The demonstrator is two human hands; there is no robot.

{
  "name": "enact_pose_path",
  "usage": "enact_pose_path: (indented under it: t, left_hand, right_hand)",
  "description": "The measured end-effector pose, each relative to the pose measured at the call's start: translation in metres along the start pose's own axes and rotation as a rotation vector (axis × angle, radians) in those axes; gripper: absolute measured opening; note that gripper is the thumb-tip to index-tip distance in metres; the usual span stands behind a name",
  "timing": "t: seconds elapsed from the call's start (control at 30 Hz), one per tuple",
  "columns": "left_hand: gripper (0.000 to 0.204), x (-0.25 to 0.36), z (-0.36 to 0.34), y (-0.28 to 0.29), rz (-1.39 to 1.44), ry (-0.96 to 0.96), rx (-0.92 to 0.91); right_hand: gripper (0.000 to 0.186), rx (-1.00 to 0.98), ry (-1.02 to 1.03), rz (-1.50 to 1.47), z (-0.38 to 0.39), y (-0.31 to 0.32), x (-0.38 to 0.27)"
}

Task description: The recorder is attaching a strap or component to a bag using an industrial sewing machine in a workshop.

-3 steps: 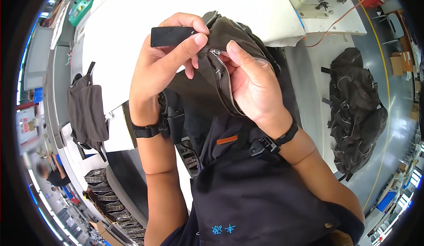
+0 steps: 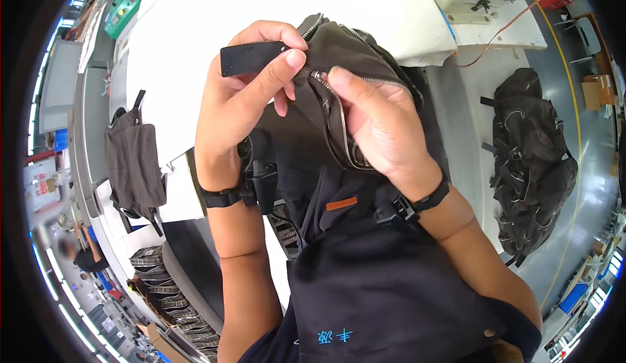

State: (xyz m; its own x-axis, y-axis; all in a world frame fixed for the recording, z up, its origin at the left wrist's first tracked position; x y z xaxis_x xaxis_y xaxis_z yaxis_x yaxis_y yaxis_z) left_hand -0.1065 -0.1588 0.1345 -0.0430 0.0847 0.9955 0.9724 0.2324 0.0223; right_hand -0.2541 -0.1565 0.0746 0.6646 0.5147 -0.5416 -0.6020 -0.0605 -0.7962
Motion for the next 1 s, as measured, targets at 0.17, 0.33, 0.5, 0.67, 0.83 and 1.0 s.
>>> enact_pose_path:
  t: [0.17,0.33,0.5,0.67,0.83,1.0]
  left_hand:
    - [0.018,0.006,0.004,0.005,-0.099,-0.02,-0.022]
    - [0.02,0.0,0.003,0.013,-0.143,-0.002,-0.067]
    - [0.02,0.001,0.008,0.014,-0.145,-0.136,-0.055]
    - [0.019,-0.004,0.009,0.007,-0.122,-0.153,-0.024]
    - [0.018,-0.01,0.014,0.004,-0.112,-0.065,-0.009]
    - [0.018,-0.003,0.025,0.01,-0.125,-0.06,0.113]
  right_hand:
    - [0.023,0.013,0.181,0.321,0.0,0.001,-0.004]
    - [0.02,-0.018,0.276,0.319,-0.004,-0.003,0.002]
    - [0.019,0.035,0.292,0.282,-0.004,0.001,0.006]
    - [0.019,0.107,0.273,0.338,-0.004,0.011,0.004]
    - [0.019,0.089,0.264,0.273,-0.002,0.015,0.002]
    - [0.019,0.034,0.243,0.247,0.002,0.001,-0.002]
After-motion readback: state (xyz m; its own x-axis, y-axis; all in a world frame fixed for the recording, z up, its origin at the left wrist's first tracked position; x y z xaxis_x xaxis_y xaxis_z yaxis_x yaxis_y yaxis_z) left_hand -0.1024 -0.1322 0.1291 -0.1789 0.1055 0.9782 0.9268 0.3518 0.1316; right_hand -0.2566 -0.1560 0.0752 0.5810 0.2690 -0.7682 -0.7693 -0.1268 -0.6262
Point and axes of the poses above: each hand's wrist, its own z-axis away from the middle knuckle, its own y-axis out of the back of the hand, x = y × z, the point moved 7 cm from there along -z, towards the middle knuckle, and after that the axes turned 13 degrees about x, right-handed, at the moved point
